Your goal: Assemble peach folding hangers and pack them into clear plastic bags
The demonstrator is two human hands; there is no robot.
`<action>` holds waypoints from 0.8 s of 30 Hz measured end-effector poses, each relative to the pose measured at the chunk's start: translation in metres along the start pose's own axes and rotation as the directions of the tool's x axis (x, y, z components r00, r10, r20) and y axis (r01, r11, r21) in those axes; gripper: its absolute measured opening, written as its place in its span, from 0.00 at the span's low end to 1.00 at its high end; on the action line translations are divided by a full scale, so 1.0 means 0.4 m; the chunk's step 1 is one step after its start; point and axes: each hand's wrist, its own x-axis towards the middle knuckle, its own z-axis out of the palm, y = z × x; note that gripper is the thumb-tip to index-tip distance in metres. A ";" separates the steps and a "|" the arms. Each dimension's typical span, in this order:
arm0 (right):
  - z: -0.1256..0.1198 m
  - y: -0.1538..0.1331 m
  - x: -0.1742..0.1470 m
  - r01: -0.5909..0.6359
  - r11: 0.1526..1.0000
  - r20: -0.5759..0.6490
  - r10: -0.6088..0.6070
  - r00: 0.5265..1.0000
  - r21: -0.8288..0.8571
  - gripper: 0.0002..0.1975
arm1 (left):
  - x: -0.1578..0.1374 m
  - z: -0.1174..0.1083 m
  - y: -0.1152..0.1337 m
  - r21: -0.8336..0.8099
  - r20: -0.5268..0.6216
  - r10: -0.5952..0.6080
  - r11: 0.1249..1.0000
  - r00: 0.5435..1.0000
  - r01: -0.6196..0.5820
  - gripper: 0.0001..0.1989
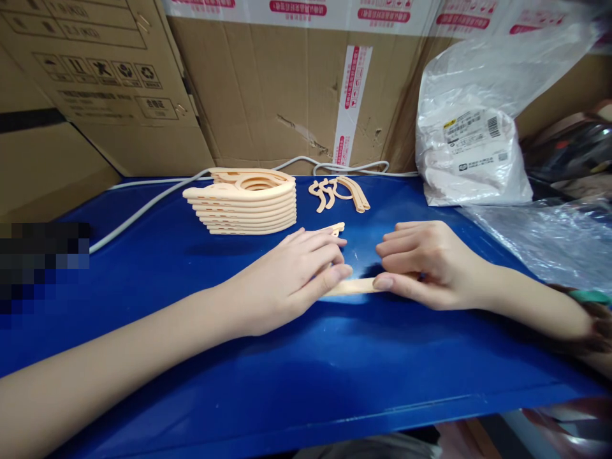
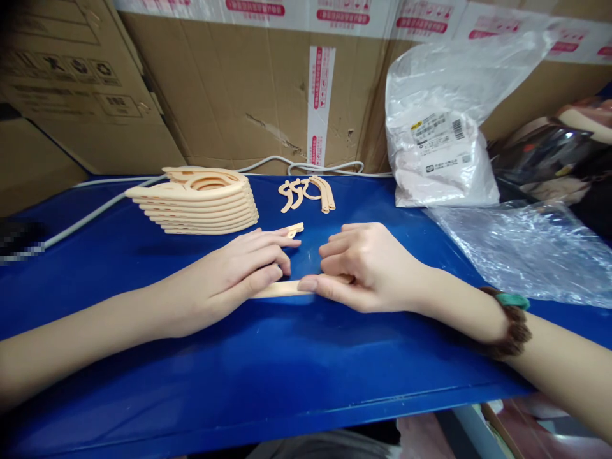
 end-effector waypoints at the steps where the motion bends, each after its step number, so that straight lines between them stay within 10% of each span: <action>1: -0.003 -0.002 0.002 0.022 0.999 0.008 -0.022 1.000 0.035 0.25 | 0.000 -0.001 -0.001 -0.017 -0.011 -0.010 1.000 1.000 0.010 0.17; 11: -0.002 -0.015 0.010 0.010 0.981 0.061 -0.022 0.998 0.194 0.11 | 0.003 -0.007 -0.040 -0.148 -0.109 -0.028 0.989 0.994 0.012 0.11; 24: -0.003 -0.033 0.013 0.069 0.997 0.005 -0.069 0.998 0.043 0.24 | 0.015 0.005 -0.053 -0.112 -0.264 -0.067 0.993 0.962 0.038 0.12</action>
